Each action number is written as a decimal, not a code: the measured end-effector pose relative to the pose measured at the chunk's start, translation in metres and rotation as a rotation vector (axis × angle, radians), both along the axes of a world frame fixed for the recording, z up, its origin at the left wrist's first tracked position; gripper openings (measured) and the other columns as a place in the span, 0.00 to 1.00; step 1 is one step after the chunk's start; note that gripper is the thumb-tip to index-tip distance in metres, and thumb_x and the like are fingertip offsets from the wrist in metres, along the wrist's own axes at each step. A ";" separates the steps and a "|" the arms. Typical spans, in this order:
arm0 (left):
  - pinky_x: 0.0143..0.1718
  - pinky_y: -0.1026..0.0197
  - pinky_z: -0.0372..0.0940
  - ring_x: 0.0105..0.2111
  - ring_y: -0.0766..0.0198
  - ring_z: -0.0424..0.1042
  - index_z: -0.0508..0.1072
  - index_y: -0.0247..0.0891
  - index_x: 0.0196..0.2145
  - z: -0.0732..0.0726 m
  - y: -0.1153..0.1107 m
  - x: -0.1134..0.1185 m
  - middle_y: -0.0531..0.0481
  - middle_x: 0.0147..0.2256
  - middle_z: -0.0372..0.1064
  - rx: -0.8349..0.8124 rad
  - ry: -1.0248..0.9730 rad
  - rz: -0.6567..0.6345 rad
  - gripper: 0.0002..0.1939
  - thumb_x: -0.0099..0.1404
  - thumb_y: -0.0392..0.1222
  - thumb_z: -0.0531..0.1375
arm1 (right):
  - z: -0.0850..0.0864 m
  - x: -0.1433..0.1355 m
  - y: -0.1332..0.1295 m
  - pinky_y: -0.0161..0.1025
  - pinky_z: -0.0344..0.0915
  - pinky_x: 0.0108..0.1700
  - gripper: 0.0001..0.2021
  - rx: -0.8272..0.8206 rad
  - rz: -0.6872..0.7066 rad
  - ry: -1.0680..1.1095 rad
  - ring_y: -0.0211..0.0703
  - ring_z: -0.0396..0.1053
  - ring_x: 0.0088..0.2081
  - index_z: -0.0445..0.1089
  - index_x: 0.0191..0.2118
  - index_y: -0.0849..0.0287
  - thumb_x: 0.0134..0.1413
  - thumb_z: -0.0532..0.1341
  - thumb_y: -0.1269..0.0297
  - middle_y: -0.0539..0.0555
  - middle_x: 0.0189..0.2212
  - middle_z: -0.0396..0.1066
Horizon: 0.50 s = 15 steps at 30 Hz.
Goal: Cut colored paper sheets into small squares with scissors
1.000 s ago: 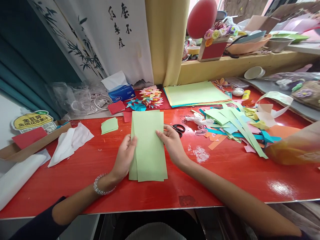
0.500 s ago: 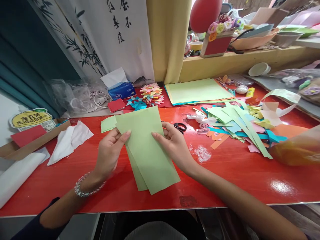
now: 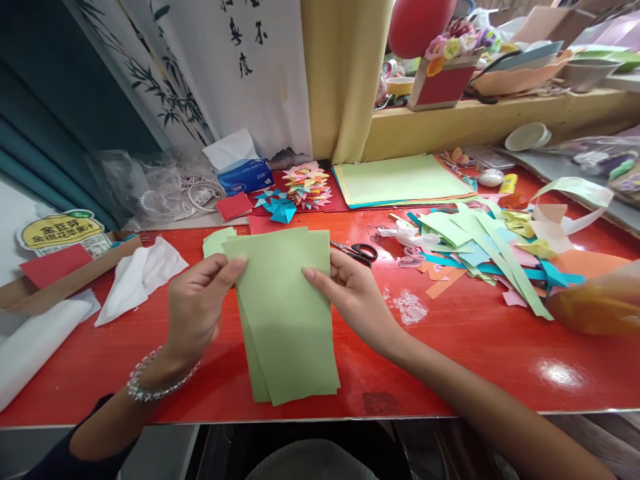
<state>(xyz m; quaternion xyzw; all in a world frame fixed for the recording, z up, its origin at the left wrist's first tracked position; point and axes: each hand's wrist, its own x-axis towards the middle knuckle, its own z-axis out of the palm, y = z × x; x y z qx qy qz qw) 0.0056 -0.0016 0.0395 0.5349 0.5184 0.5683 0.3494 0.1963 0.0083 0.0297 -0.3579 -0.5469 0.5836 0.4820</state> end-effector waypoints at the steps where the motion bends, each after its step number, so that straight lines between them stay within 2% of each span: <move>1: 0.21 0.66 0.51 0.21 0.71 0.52 0.65 0.38 0.19 0.000 0.000 0.000 0.57 0.18 0.51 0.010 -0.008 0.008 0.15 0.56 0.47 0.63 | 0.000 0.000 0.000 0.33 0.70 0.31 0.08 -0.001 0.001 -0.005 0.38 0.72 0.32 0.71 0.40 0.54 0.54 0.61 0.61 0.50 0.33 0.74; 4: 0.22 0.65 0.53 0.22 0.69 0.55 0.69 0.39 0.22 0.000 -0.001 0.001 0.56 0.19 0.55 0.029 -0.028 0.046 0.11 0.55 0.47 0.63 | 0.000 0.000 -0.001 0.36 0.71 0.32 0.08 0.002 -0.001 -0.024 0.40 0.73 0.32 0.71 0.39 0.54 0.53 0.62 0.61 0.50 0.33 0.74; 9: 0.22 0.65 0.54 0.21 0.70 0.56 0.70 0.39 0.21 -0.001 0.000 -0.001 0.56 0.18 0.56 0.052 -0.018 0.071 0.12 0.55 0.47 0.64 | 0.000 0.000 -0.003 0.39 0.72 0.33 0.08 0.016 0.000 -0.043 0.41 0.73 0.33 0.70 0.39 0.54 0.52 0.62 0.60 0.51 0.34 0.75; 15: 0.21 0.66 0.56 0.20 0.71 0.57 0.70 0.38 0.20 -0.001 -0.002 0.000 0.56 0.18 0.58 0.065 -0.026 0.077 0.12 0.54 0.47 0.64 | 0.000 0.000 -0.004 0.35 0.70 0.30 0.09 0.007 -0.014 -0.048 0.41 0.73 0.33 0.71 0.38 0.55 0.53 0.61 0.58 0.51 0.33 0.74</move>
